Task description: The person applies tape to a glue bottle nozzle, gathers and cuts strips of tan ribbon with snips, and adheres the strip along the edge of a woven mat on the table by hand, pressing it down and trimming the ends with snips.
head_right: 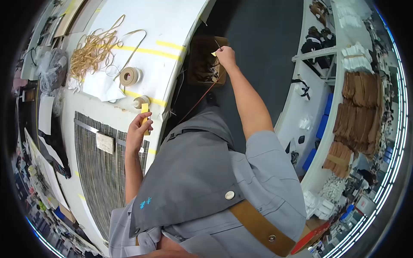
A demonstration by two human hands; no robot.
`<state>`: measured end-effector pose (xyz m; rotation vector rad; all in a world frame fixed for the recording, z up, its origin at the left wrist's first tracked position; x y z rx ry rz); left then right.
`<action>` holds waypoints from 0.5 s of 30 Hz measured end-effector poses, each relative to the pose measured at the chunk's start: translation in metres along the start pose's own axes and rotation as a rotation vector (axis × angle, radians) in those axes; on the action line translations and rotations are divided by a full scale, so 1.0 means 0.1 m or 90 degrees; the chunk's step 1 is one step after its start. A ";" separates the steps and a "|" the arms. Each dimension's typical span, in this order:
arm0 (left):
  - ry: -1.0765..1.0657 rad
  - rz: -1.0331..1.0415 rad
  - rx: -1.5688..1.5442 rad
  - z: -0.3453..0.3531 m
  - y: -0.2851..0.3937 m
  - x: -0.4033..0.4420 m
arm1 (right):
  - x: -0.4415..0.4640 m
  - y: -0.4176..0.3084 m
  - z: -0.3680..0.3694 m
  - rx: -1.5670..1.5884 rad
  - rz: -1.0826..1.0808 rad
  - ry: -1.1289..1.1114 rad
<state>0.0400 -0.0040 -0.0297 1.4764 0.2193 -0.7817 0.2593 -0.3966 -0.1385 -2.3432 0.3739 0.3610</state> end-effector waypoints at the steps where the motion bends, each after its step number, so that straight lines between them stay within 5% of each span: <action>1: 0.008 0.019 -0.019 0.03 -0.01 0.04 | 0.07 -0.05 -0.01 -0.004 -0.020 0.003; 15: 0.074 -0.034 -0.120 1.41 0.27 0.56 | 1.01 0.21 -0.15 0.002 -0.117 -0.149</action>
Point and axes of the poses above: each hand's wrist, its own x-axis towards the middle knuckle, its own z-axis out of the palm, y = z × x, the point moved 5 cm from there along x, towards the middle knuckle, and after that the axes turned 15 degrees about -y, right-handed, at the moved point
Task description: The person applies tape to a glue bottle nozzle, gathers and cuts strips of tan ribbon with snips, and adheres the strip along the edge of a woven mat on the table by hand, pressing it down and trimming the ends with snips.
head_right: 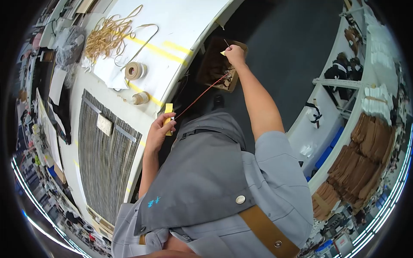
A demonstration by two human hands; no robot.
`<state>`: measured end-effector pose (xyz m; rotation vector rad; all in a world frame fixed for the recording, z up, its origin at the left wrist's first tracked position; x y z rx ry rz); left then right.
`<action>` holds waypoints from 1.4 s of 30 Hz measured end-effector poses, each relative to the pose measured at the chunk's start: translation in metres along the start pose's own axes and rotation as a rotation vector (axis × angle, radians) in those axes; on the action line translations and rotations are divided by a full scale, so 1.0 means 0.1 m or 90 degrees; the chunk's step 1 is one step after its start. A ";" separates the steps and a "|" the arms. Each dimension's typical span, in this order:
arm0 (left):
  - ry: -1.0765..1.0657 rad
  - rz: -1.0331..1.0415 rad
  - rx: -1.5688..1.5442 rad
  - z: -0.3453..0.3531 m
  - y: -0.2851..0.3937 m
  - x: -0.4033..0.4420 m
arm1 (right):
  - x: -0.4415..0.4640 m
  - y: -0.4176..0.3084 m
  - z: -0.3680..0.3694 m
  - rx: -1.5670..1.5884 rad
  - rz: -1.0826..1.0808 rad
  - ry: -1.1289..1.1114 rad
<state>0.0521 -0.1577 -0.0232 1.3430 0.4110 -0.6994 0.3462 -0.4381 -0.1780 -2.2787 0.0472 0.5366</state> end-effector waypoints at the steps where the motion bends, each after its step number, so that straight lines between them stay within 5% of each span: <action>1: 0.003 -0.001 0.001 0.01 -0.01 0.00 | 0.01 -0.01 0.01 0.008 -0.004 -0.012; 42: 0.030 0.017 0.020 -0.12 0.16 0.04 | 0.21 0.01 0.17 0.062 0.017 -0.049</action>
Point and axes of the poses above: each hand's wrist, its own x-axis towards the middle knuckle, its own z-axis out of the palm, y = z × x, the point moved 5 cm from there along x, towards the middle knuckle, and after that the axes turned 15 degrees about -y, right-handed, at the moved point
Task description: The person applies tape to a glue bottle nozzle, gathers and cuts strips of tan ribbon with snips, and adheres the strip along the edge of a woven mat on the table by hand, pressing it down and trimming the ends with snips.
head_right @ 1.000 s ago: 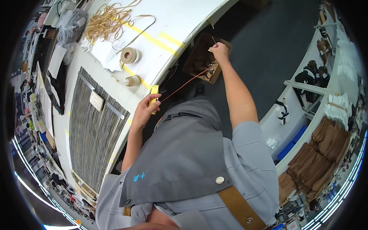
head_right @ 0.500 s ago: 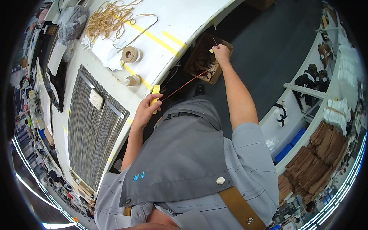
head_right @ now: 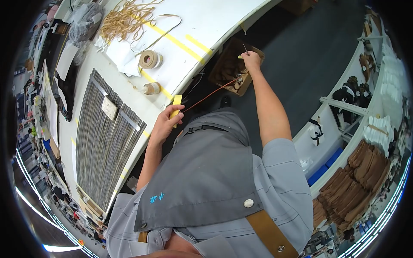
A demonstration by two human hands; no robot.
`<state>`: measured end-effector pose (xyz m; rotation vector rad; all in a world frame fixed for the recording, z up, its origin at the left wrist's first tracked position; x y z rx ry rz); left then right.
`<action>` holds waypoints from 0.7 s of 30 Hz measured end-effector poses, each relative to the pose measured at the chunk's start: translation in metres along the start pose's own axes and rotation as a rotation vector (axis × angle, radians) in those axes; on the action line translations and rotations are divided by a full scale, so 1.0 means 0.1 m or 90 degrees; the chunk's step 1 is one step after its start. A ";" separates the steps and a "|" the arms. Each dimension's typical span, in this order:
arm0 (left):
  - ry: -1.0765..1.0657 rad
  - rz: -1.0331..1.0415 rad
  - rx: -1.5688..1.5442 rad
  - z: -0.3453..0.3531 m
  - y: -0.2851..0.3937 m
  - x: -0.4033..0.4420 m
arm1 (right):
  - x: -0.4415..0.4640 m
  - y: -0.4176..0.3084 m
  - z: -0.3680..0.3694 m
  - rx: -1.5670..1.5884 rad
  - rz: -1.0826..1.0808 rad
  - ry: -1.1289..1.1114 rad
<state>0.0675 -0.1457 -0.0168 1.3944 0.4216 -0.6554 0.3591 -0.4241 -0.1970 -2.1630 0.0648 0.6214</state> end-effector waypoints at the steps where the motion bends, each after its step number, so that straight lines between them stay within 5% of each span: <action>1: 0.003 -0.002 0.013 0.01 0.02 -0.01 | 0.01 0.02 0.00 0.001 -0.006 0.006; 21: -0.004 -0.003 0.015 0.10 0.00 -0.06 | -0.06 -0.03 0.01 0.030 -0.053 -0.067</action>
Point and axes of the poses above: each hand's wrist, its own x-axis towards the middle knuckle, its own z-axis out of the palm, y = z × x, the point moved 5 cm from there along x, towards the middle knuckle, and after that the axes turned 15 degrees about -y, right-handed, at the moved point
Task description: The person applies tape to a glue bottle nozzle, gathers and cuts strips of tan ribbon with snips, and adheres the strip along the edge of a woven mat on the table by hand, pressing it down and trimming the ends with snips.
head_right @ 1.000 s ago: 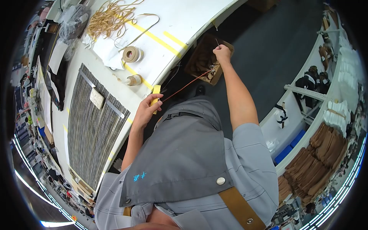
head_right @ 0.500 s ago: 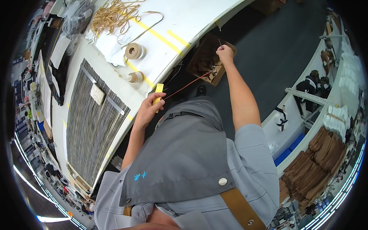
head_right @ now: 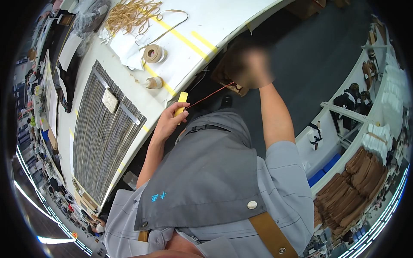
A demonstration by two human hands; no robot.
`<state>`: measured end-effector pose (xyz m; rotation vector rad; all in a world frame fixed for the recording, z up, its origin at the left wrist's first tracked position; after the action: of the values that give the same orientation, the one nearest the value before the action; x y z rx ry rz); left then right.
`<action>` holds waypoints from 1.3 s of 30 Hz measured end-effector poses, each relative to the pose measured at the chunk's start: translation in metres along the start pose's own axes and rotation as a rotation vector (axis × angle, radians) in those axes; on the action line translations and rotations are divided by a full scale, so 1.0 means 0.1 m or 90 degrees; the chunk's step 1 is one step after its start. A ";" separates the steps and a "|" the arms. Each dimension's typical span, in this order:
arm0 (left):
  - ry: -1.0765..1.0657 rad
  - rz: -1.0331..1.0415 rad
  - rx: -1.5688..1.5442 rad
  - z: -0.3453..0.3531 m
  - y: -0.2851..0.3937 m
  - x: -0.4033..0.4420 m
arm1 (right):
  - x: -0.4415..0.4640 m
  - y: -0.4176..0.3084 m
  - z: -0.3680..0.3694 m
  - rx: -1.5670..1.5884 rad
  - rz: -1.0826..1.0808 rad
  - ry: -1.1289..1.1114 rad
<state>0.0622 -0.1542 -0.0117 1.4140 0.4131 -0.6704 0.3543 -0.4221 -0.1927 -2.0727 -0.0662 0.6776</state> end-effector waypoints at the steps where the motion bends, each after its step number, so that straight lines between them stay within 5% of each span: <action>1: -0.003 0.004 0.002 0.00 -0.01 0.00 | 0.00 0.02 0.00 0.013 0.013 0.007; 11: -0.011 0.001 0.033 -0.02 -0.04 0.04 | -0.12 -0.05 0.02 -0.052 0.069 -0.041; 13: 0.000 0.037 -0.013 -0.02 -0.01 0.04 | -0.34 -0.31 0.17 0.230 0.129 -0.163; 20: -0.026 0.187 -0.118 -0.06 0.22 0.01 | -1.40 -1.33 0.65 0.290 -0.005 -0.377; 31: -0.089 0.151 -0.018 0.04 0.44 0.09 | -1.70 -1.88 0.84 0.187 -0.118 -0.367; 39: -0.109 0.099 -0.065 0.02 0.45 0.15 | -1.78 -1.80 0.94 0.395 -0.072 -0.382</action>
<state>0.1022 -0.1575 0.0137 1.2671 0.1974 -0.6282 0.1955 -0.3009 -0.0111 -1.2217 -0.2736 1.0725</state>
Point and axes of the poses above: each hand's wrist, its own x-axis towards the middle knuckle, its own z-axis out of the palm, y = z × x, the point moved 5 cm from there along x, towards the middle knuckle, and after that the axes turned 15 degrees about -y, right-handed, at the moved point
